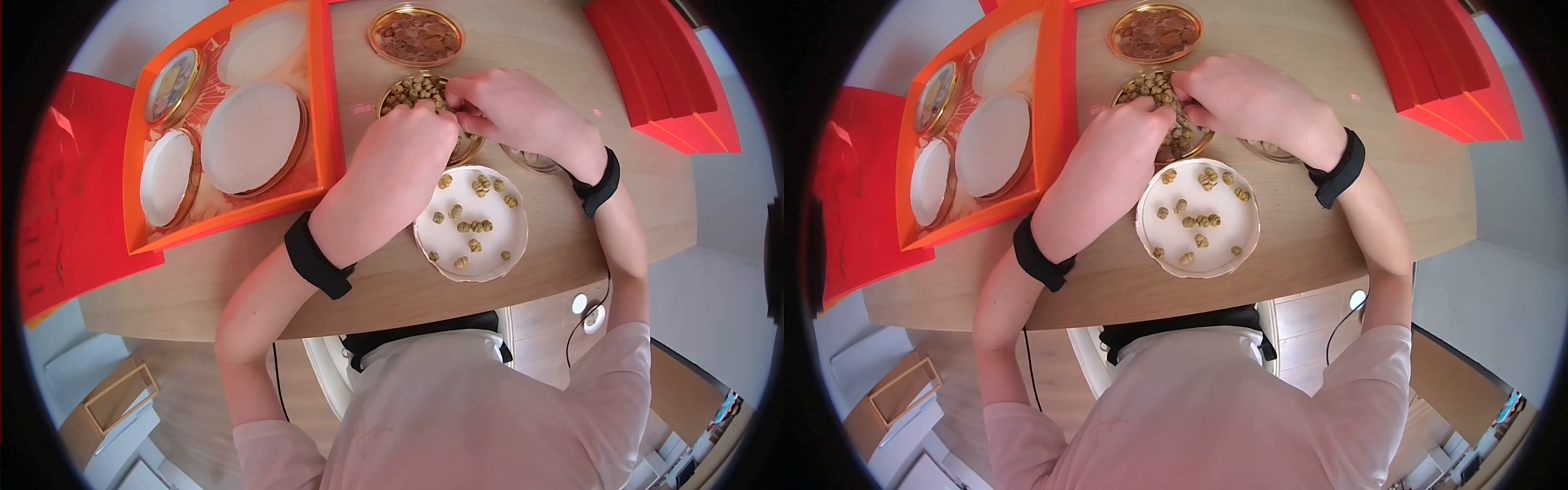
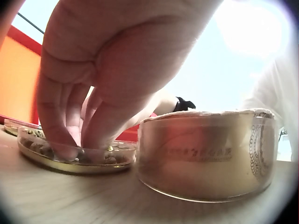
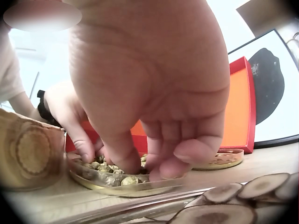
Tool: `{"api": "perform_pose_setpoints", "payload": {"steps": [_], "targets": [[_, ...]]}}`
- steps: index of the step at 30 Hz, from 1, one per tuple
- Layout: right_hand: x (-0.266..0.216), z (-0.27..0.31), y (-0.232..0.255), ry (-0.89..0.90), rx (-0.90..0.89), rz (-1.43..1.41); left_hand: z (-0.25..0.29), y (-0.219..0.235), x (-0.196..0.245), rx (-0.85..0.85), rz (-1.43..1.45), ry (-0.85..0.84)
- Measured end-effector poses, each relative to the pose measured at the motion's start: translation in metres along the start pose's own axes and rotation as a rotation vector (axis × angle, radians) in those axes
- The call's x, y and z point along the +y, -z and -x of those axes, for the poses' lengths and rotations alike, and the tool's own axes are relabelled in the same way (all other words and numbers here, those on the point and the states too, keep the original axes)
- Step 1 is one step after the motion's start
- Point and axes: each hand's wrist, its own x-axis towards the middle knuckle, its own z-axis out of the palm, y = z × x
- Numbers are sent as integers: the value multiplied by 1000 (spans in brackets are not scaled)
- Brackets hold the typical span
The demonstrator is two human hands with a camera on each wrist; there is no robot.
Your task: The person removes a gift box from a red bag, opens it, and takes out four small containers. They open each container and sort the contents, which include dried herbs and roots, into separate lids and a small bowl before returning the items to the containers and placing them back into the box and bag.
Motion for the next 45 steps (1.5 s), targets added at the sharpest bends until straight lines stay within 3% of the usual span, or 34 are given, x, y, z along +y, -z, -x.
{"api": "perform_pose_setpoints", "payload": {"steps": [11, 14, 17, 20, 23, 27, 33, 36, 39, 45], "targets": [[2, -2, 3, -12, -45, 45, 0, 2, 0, -55, 73, 35], [6, -3, 0, 2, -39, 62, -1, 3, 1, -2, 72, -28], [7, -3, -2, -12, -24, 56, -1, 8, 8, 52, 147, 51], [5, -2, -2, 14, 75, 39, 3, 21, 24, 75, 160, 9], [3, -1, -1, 4, 64, 22, 14, 35, 45, -16, 351, -64], [6, 0, -5, 15, 102, 17, 26, 45, 64, -291, 391, -98], [6, 0, -3, 31, 121, 40, 28, 46, 67, -377, 404, -184], [8, 0, -3, 41, 103, 71, 27, 42, 69, -279, 300, -163], [8, 0, 0, 35, 55, 84, 22, 39, 69, -67, -80, -103], [7, 0, -1, 60, 92, 70, 12, 14, 44, 57, -367, -20]]}}
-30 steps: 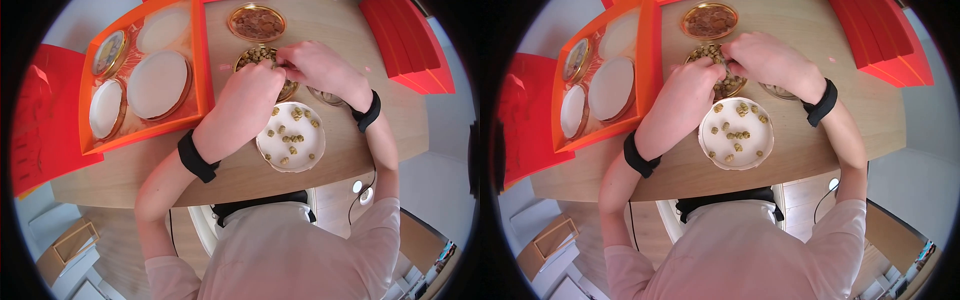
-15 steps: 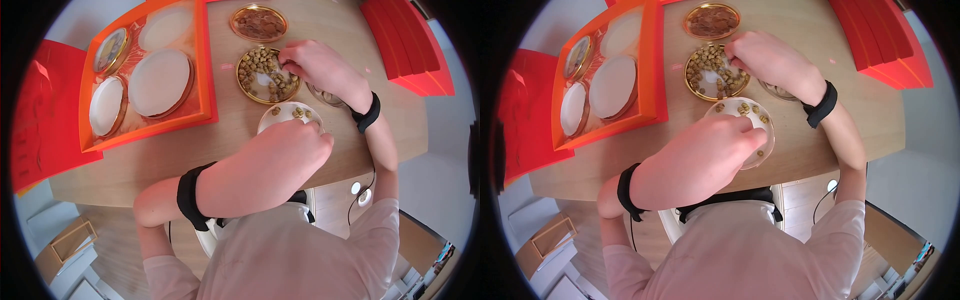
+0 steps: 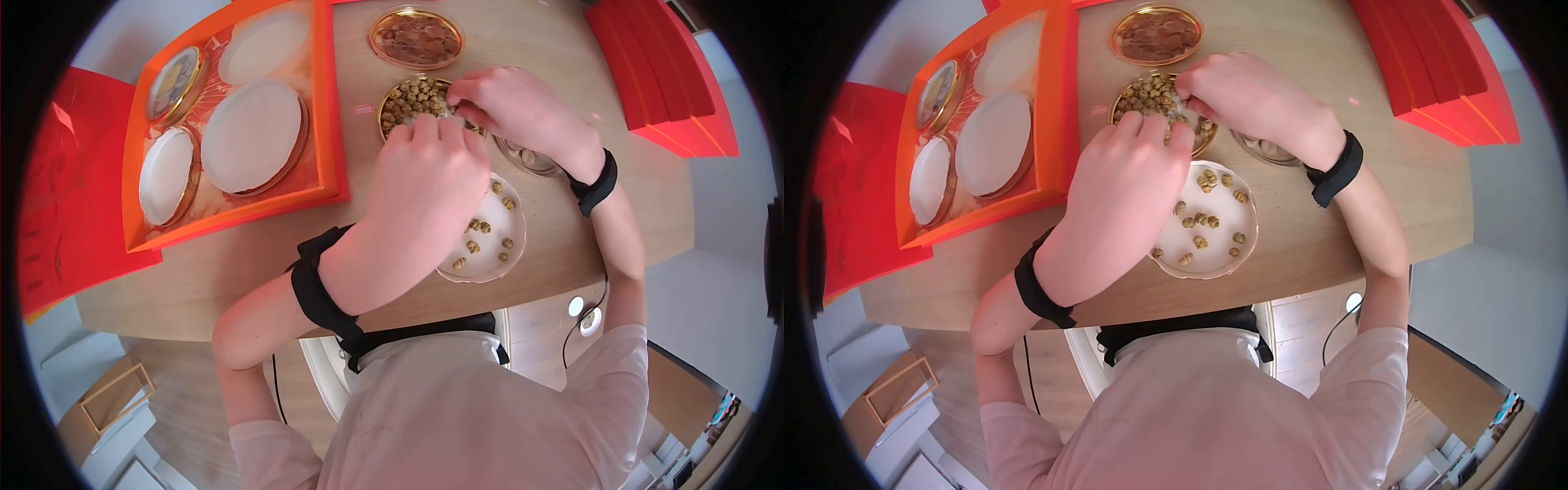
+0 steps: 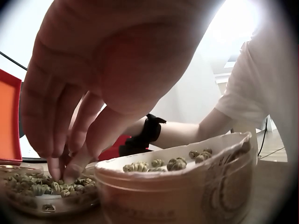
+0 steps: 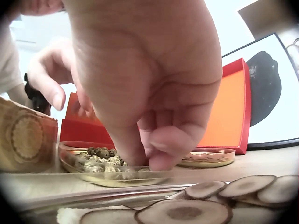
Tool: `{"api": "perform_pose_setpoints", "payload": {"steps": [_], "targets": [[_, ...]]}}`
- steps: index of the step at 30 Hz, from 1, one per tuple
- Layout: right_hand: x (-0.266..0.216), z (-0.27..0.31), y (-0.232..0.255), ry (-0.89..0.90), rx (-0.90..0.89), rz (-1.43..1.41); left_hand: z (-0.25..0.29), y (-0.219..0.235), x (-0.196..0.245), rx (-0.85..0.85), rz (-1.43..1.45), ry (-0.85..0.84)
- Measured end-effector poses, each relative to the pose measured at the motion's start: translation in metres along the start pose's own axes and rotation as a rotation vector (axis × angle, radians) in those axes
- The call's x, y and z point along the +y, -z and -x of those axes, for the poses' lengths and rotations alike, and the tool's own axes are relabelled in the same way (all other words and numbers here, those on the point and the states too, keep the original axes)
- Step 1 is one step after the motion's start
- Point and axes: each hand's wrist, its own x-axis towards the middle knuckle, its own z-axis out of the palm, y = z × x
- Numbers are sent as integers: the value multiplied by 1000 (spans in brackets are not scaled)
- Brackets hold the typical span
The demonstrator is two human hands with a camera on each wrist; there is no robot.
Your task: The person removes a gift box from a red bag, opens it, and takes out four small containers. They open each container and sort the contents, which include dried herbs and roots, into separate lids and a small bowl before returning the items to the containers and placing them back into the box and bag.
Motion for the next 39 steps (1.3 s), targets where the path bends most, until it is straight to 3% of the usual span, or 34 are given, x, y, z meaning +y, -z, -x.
{"api": "perform_pose_setpoints", "payload": {"steps": [3, 11, 14, 26, 29, 35, 39], "targets": [[0, 0, 1, -12, -8, -5, -2, -10, -6, -62, -51, 26], [-4, 3, 6, -10, -17, 26, -5, -37, -23, -2, -144, 71], [-10, 0, 15, -78, -207, 76, -5, -38, -25, -12, -120, 78], [-1, 14, 8, 0, -136, -128, -10, -38, -28, -19, -72, 73], [-7, 6, 13, -81, -214, -127, -9, -39, -31, 9, -59, 55], [-1, 5, 0, -22, -62, -163, -9, -35, -29, 29, 21, 32], [-1, 3, 3, -10, -58, -155, -9, -35, -28, 40, 30, 3]]}}
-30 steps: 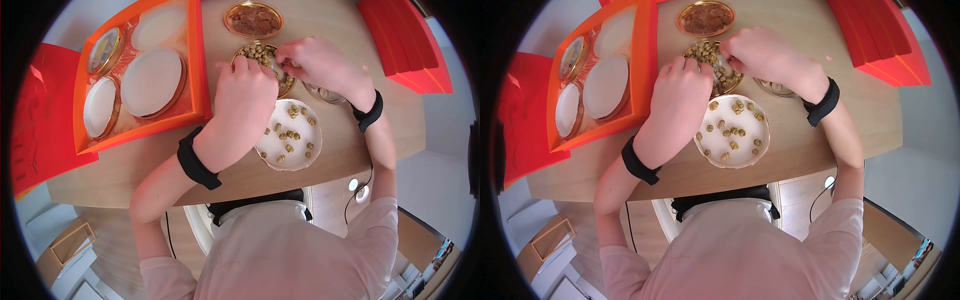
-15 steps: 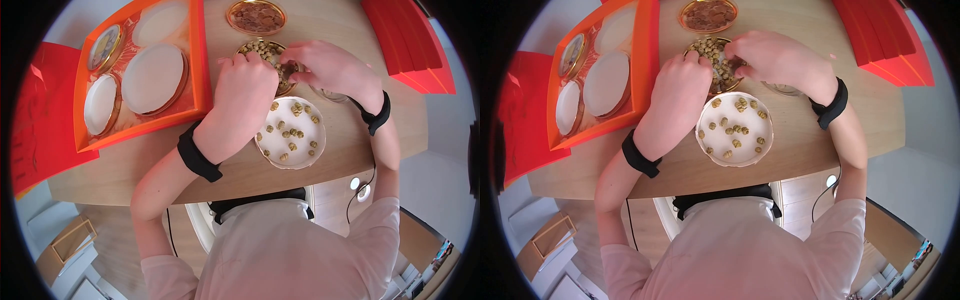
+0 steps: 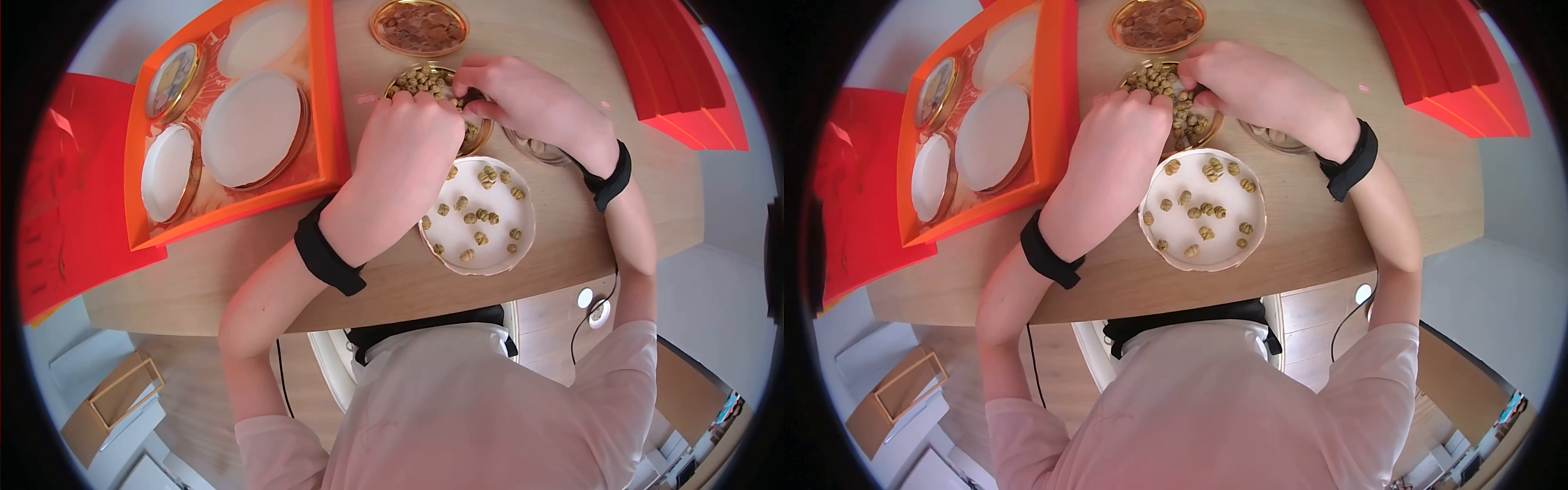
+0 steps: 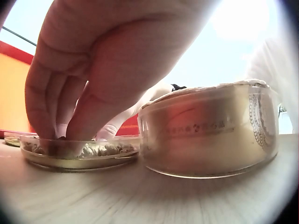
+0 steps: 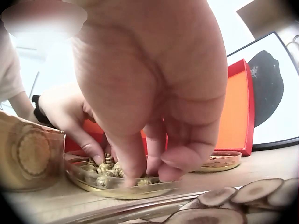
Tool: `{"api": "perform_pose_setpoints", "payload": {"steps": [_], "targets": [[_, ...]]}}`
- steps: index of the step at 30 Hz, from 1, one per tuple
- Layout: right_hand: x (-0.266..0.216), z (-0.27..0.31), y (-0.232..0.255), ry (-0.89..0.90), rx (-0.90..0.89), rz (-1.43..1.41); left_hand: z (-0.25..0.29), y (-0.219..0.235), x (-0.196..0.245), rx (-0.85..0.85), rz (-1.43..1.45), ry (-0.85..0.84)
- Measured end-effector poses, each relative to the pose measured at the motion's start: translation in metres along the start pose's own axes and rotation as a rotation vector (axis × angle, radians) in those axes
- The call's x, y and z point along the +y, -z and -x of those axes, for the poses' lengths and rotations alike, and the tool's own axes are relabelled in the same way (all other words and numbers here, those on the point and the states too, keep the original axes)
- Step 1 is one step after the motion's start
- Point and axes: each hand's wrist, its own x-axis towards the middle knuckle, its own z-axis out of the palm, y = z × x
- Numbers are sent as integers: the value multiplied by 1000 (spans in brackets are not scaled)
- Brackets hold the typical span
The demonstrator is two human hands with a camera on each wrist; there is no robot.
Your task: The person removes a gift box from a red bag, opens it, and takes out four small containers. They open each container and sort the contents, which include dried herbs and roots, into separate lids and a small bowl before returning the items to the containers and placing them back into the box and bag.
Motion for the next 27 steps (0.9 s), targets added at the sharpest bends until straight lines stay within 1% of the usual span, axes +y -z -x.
{"api": "perform_pose_setpoints", "payload": {"steps": [2, 6, 8, 9, 12, 15, 18, 21, 24, 27], "targets": [[0, -1, 1, -1, -17, 9, -1, 2, 1, 34, 1, -14], [3, -1, -4, 26, 31, -2, -1, 16, 6, 90, -8, -19], [6, 0, -5, 63, 56, -11, 2, 35, 16, -42, 140, -2], [6, 0, -4, 49, 52, -30, 4, 45, 22, -107, 213, 7], [4, -1, -4, 12, 32, -61, 13, 62, 38, -204, 420, -84], [1, -1, -2, 2, 15, -23, 17, 74, 46, -299, 483, -195], [1, -2, -4, 19, 26, 13, 21, 75, 49, -370, 596, -222], [1, -2, -5, 7, 36, 18, 19, 72, 47, -378, 595, -261], [2, -3, -6, 22, 46, 23, 19, 59, 52, -153, 501, -220], [4, -2, -8, 36, 62, 38, 13, 55, 44, -55, 279, -165]]}}
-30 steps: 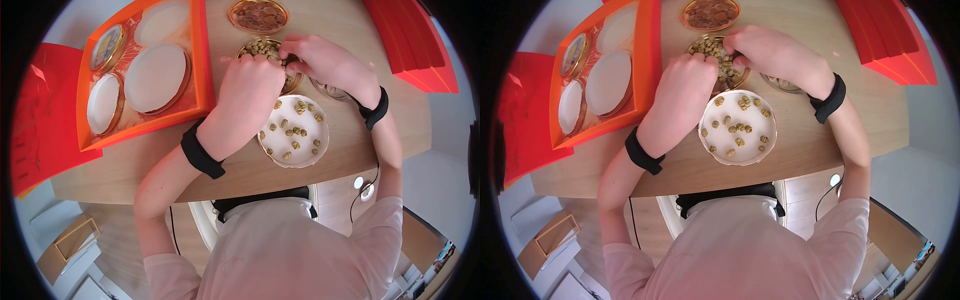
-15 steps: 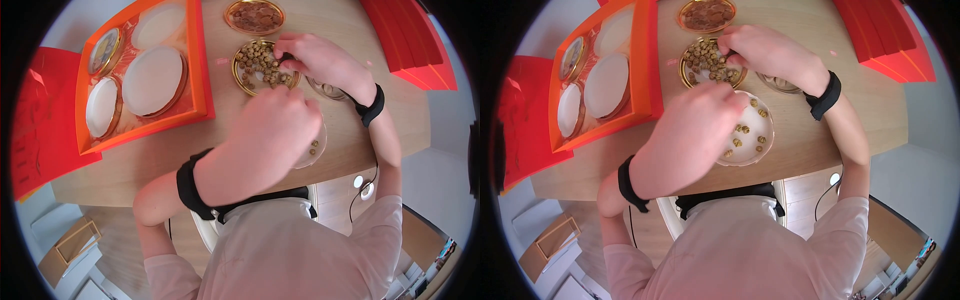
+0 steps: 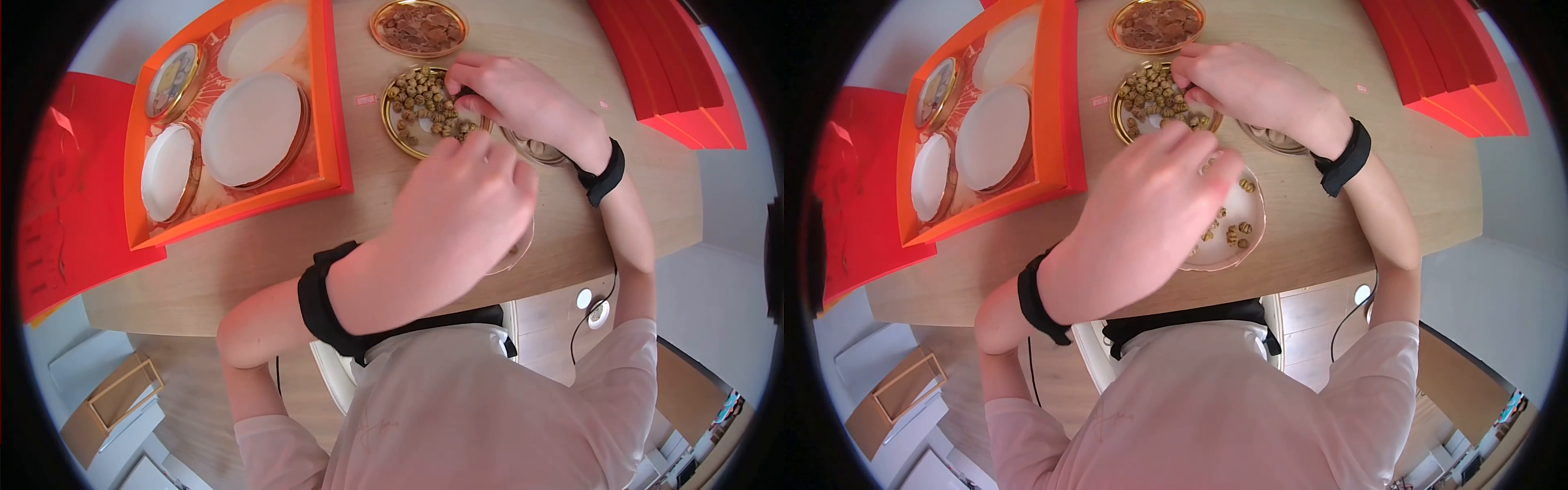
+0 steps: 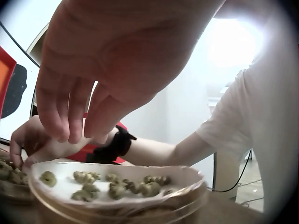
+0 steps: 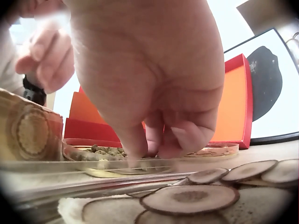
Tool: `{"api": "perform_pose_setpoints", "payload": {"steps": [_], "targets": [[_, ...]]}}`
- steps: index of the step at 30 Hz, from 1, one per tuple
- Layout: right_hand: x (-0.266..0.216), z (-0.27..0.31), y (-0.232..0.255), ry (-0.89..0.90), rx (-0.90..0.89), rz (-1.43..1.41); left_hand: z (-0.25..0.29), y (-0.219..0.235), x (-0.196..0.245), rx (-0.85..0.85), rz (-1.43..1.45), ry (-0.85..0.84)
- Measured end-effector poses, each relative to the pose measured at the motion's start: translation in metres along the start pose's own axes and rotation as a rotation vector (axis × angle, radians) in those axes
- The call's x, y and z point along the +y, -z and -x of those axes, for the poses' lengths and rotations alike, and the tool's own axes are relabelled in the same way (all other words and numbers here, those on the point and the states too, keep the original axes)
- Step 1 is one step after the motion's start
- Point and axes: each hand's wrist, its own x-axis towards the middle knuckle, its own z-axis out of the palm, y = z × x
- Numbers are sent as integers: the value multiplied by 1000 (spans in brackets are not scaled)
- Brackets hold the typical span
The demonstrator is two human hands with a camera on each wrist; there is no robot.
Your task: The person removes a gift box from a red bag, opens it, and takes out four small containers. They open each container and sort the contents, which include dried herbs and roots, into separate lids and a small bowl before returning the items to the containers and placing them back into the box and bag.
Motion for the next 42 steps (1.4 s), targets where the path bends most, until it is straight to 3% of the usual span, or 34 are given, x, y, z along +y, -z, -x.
{"api": "perform_pose_setpoints", "payload": {"steps": [3, 9, 12, 15, 18, 23, 30, 33, 42], "targets": [[-1, -1, 1, -1, -4, -3, -2, -19, -12, 78, -254, 100], [-1, -1, -1, -2, 3, -46, -3, -29, -30, 10, -242, 171], [1, 1, 0, -12, 0, -62, -4, -43, -40, 163, -351, 157], [-3, 2, 11, -77, -69, -64, -5, -43, -44, 183, -333, 188], [-4, 4, 20, -75, -115, -31, -4, -41, -46, 86, -349, 241], [-1, 4, 20, -72, -152, -1, -2, -40, -47, 74, -345, 250], [-6, 3, 12, -57, -52, 26, -3, -39, -50, 22, -269, 212], [-7, 2, 9, -26, -26, 34, -5, -30, -46, -76, -147, 276], [-4, 2, 13, -25, -132, 78, -5, -30, -50, -58, -134, 260]]}}
